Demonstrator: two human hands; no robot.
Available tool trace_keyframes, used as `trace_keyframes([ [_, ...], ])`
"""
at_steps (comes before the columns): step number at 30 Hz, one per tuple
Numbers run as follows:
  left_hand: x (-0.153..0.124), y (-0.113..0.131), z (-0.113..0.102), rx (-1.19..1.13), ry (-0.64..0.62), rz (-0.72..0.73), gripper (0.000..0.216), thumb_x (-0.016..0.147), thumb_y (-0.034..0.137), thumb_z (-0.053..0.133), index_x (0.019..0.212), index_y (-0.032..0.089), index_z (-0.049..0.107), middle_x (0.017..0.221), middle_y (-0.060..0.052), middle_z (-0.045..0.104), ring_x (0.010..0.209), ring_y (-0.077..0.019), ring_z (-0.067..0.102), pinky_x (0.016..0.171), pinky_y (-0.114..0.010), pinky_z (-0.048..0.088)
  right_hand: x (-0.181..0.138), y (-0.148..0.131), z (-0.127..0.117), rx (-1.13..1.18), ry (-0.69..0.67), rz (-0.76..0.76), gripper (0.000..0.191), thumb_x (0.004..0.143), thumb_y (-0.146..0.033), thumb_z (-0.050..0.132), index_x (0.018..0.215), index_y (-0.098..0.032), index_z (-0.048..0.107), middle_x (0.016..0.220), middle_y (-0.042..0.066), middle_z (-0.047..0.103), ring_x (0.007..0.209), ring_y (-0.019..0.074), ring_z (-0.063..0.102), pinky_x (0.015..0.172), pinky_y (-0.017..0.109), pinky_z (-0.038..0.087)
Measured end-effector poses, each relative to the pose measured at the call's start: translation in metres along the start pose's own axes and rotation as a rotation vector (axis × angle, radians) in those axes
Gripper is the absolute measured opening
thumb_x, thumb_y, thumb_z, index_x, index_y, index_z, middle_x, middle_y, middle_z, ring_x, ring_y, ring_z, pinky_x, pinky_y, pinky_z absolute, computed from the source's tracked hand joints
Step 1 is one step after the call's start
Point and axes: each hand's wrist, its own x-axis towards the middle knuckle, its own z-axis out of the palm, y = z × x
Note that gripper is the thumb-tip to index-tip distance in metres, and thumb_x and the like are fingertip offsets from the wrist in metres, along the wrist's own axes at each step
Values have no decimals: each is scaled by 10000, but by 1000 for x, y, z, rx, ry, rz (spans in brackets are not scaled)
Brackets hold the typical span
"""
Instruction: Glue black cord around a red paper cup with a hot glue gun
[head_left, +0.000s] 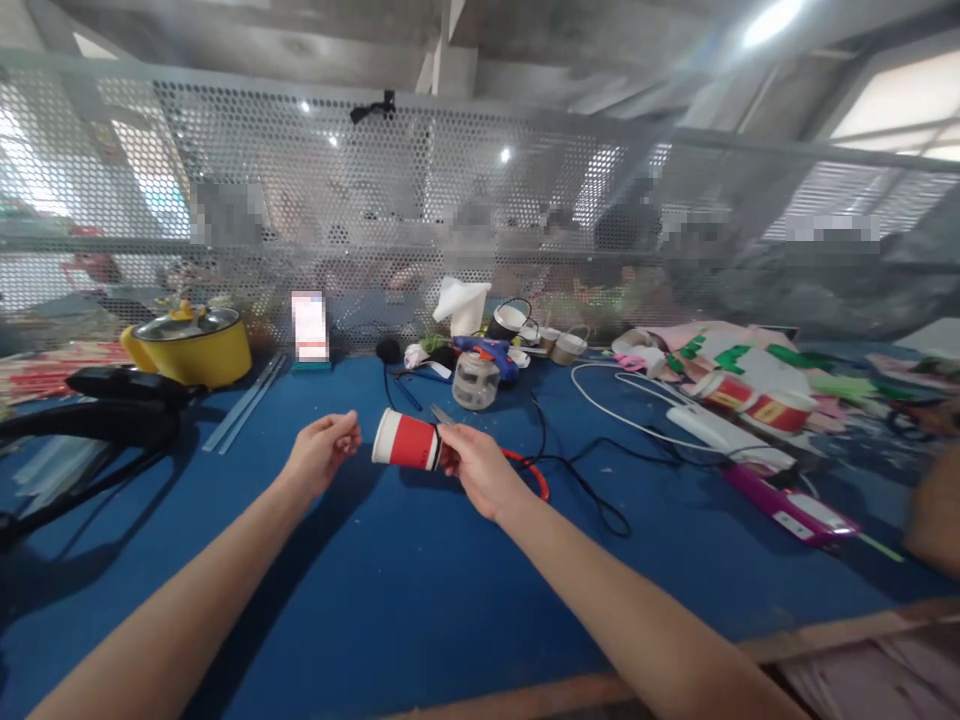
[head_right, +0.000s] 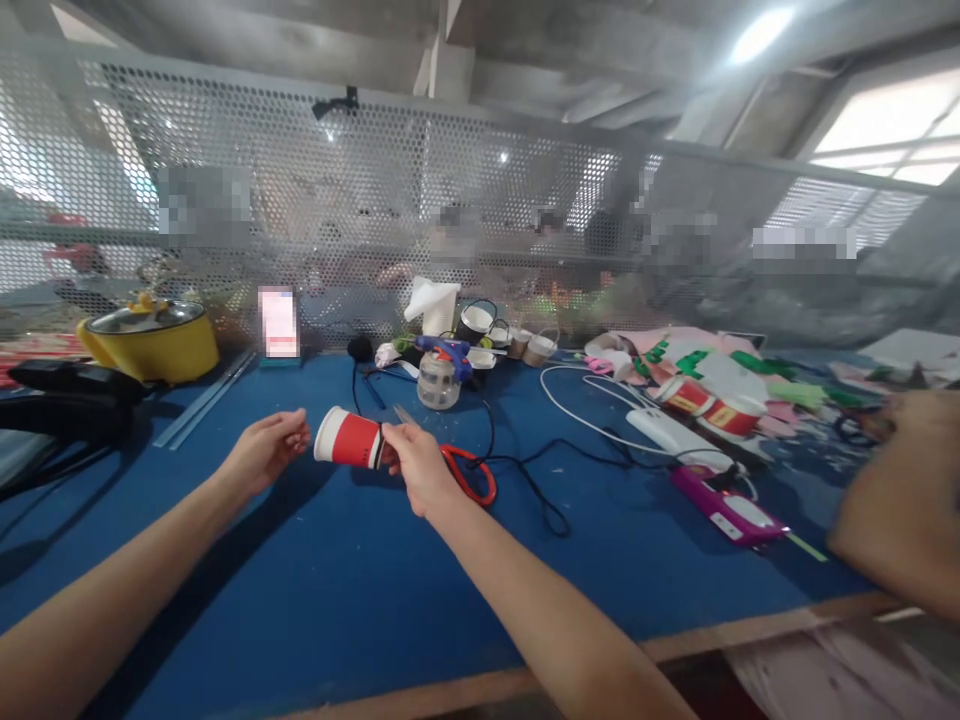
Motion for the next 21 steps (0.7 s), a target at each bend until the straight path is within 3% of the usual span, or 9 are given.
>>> trace_keyframes([
  [4, -2, -12, -8, 27, 33, 2, 301, 534, 354, 725, 530, 126, 528, 476, 17, 535, 432, -78, 489, 470, -203, 385, -6, 2, -2, 4, -16, 8, 277, 595, -415, 580, 554, -175, 449, 487, -43, 446, 458, 84, 396, 459, 221, 252],
  [8, -8, -8, -8, 66, -2, 19, 327, 602, 405, 673, 514, 113, 555, 470, -2, 553, 444, -85, 495, 476, -206, 378, -13, -1, 1, -18, -43, -12, 280, 630, -426, 572, 571, -177, 457, 504, -42, 441, 477, 88, 385, 484, 230, 273],
  [14, -11, -1, -8, 55, 8, 62, 254, 539, 292, 743, 586, 137, 548, 484, 38, 557, 458, -65, 476, 486, -179, 364, -21, -3, 4, -137, -89, -53, 266, 675, -412, 556, 582, -184, 456, 530, -36, 450, 515, 102, 389, 520, 238, 302],
  [21, -15, -2, -3, 29, -15, 2, 326, 582, 424, 680, 523, 139, 534, 407, 26, 520, 374, -75, 451, 415, -192, 354, -18, 8, 0, -352, -148, -187, 261, 749, -408, 465, 632, -176, 441, 576, -31, 425, 541, 102, 390, 532, 233, 322],
])
